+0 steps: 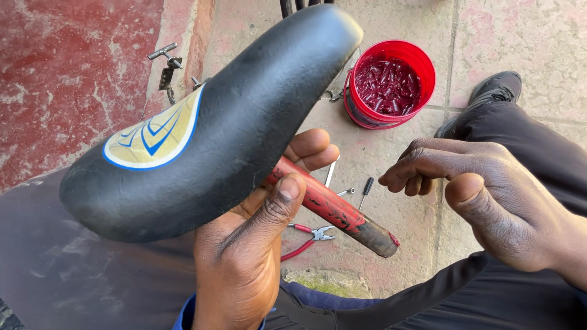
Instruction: The person is disassembling a bicycle seat, applying grease to the seat post, and reassembling the components using a screwdriver and wrench.
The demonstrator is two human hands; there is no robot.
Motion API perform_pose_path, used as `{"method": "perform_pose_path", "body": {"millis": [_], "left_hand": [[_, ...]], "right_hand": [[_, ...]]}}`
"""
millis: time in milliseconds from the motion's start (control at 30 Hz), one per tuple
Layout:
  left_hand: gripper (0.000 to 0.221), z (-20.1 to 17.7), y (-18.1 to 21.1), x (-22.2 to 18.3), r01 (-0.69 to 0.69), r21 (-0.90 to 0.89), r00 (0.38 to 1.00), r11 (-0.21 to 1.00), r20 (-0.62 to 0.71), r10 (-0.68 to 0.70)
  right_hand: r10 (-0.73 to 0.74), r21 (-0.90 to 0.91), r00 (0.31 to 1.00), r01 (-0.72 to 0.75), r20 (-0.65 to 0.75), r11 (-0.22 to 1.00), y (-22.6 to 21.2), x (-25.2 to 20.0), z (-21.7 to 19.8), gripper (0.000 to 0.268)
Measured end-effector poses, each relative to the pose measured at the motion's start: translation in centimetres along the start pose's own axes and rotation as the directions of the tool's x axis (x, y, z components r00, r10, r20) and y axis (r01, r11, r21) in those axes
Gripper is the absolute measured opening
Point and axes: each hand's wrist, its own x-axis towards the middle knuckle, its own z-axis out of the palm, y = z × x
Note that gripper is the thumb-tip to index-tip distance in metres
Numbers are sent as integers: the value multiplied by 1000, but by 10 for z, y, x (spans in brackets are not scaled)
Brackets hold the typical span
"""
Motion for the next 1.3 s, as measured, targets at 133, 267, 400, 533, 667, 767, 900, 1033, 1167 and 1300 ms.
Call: {"method": "perform_pose_path", "body": {"millis": [133,267,400,533,667,767,900,1033,1167,1300], "left_hand": [[44,-3,-2,0,6,-69,999,998,-34,-9],[46,-6,-1,1,-9,-130,999,991,-49,2],[46,-6,-1,2,-22,-130,998,991,-67,13],[40,-11,0,3,-33,-193,997,981,-73,20],[41,-20,4,5,-81,-256,991,963,-125,50],[39,-25,11,5,-137,-289,982,947,-167,91],[39,-25,15,4,-156,-267,974,951,-202,103],[39,-28,12,5,-152,-326,978,933,-185,94],[39,-28,10,5,-142,-340,978,930,-193,79],[39,-28,10,5,-151,-336,978,929,-189,90]], "right_hand": [[-3,19,1000,3,4,1000,-1,1,-1,93],[30,60,1000,-30,-2,998,2,0,0,97],[34,69,999,-34,11,997,3,0,1,101],[73,155,997,-72,-3,985,5,-1,3,110],[38,473,999,-21,-26,881,-3,-5,7,113],[-51,484,996,80,-72,871,-13,-6,13,116],[-94,495,994,107,-51,862,-14,-11,21,109],[-101,492,993,116,-58,863,-7,-10,25,115],[-48,470,998,56,-29,881,-18,-9,23,118],[-22,452,1000,26,-13,892,-13,-10,26,119]]}}
